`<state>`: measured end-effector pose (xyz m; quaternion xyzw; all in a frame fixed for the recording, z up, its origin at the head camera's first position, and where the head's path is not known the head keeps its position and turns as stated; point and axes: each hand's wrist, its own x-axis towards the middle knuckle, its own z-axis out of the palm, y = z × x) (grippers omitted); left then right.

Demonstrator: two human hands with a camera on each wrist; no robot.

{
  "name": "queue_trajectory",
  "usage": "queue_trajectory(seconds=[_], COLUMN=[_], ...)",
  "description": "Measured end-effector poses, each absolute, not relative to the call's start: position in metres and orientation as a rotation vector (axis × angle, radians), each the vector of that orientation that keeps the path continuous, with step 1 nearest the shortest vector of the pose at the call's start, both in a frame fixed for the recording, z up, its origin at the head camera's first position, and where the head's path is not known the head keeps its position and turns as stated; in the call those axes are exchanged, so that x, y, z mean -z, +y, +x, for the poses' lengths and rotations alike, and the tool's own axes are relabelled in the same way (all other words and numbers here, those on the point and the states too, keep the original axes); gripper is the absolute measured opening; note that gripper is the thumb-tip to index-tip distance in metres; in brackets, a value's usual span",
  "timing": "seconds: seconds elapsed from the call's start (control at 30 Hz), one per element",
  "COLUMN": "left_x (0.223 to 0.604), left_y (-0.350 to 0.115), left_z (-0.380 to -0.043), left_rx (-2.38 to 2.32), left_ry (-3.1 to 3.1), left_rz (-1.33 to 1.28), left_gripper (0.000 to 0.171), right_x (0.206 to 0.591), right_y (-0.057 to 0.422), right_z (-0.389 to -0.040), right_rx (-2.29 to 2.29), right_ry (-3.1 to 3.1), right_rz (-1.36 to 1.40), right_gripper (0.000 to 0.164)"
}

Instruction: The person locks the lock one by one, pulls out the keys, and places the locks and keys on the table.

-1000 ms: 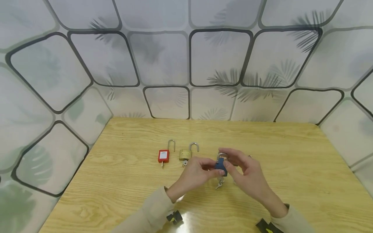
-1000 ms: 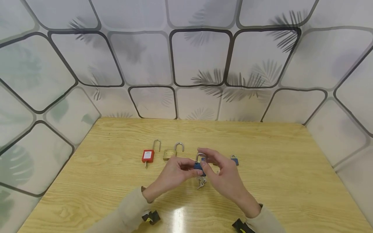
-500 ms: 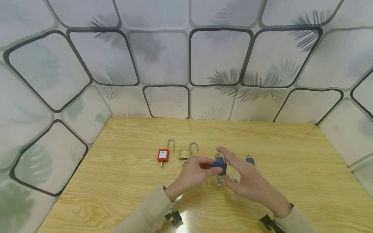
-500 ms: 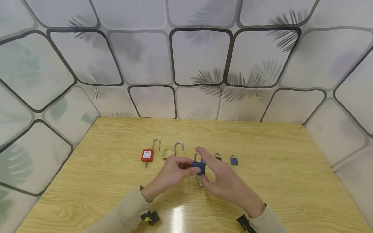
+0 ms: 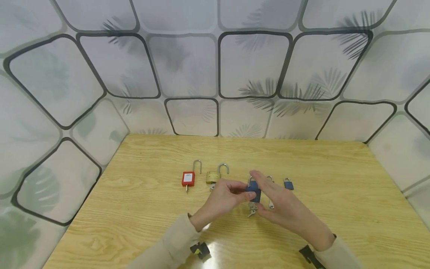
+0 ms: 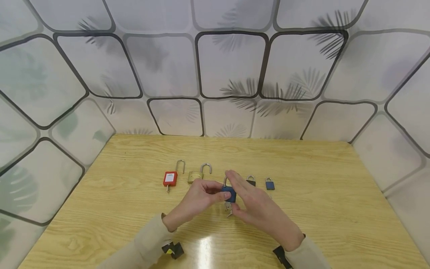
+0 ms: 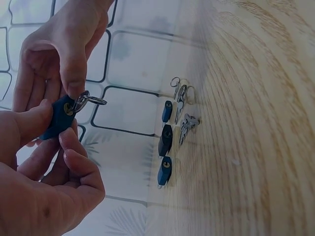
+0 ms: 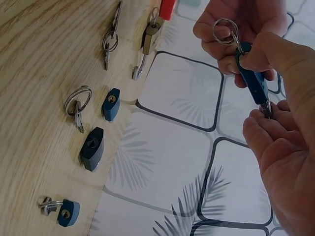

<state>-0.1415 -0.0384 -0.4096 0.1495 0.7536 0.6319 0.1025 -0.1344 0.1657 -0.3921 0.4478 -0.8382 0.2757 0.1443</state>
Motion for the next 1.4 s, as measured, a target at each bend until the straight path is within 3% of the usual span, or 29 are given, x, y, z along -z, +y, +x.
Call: queue_trajectory(seconds=[0.47,0.83,1.4], left_x=[0.410,0.380,0.385], left_y=[-0.038,-0.039,-0.040], left_z=[-0.142,-0.128,-0.129], left_rx=[-1.835,-1.814,-1.841], left_ry=[2.236,2.247,2.230], left_rz=[0.404,0.380,0.428], left_gripper=[0.017,0.017,0.017], right_x=[0.397,0.400,0.405], right_y=[0.164,0.164,0.164], right_z=[-0.137,-0.136,-0.137], right_rx=[-0.777,-0.802,-0.775], right_ry=[-2.362,-2.365,-2.338], right_rz=[1.304,1.321,1.335], right_gripper=[0.087,0.083,0.086])
